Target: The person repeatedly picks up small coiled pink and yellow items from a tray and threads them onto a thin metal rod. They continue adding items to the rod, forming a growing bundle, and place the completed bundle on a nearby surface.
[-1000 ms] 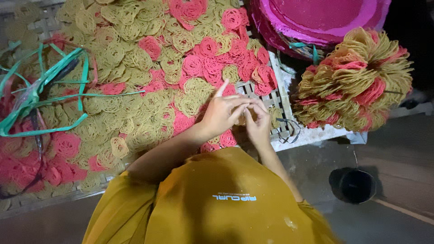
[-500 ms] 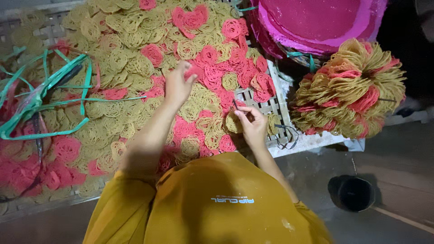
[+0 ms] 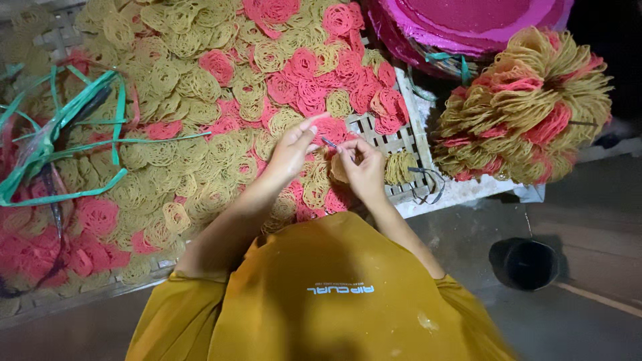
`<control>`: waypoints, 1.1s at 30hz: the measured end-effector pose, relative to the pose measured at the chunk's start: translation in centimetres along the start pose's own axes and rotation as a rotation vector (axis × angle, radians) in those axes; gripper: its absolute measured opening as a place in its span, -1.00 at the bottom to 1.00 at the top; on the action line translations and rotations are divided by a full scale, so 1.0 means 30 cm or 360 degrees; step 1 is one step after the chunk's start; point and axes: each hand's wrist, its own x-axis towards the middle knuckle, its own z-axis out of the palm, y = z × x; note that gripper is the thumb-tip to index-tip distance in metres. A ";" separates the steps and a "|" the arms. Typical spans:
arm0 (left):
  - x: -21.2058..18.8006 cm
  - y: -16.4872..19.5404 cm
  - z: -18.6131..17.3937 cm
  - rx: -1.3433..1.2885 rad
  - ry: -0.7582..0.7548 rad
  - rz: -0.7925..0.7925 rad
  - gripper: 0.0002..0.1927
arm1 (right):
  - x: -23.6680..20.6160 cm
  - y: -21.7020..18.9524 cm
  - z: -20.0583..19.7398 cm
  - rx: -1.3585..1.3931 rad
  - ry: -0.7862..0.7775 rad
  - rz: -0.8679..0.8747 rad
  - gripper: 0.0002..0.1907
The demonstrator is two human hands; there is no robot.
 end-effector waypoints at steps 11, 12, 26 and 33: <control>-0.049 0.011 0.082 0.0242 0.0008 0.0432 -0.57 | 0.019 -0.019 0.007 0.0242 0.0056 0.0097 -0.89; -0.052 0.007 0.091 0.0209 -0.0007 0.0409 -0.57 | 0.019 -0.021 0.009 0.0244 0.0068 0.0098 -0.89; -0.093 0.145 0.149 0.1381 0.0372 0.0797 -0.79 | -0.006 -0.047 -0.032 0.0189 0.0246 -0.0241 -0.85; -0.054 0.146 0.169 0.1452 0.0150 0.0899 -0.74 | -0.021 -0.019 -0.076 -0.0199 0.0013 -0.0419 -0.90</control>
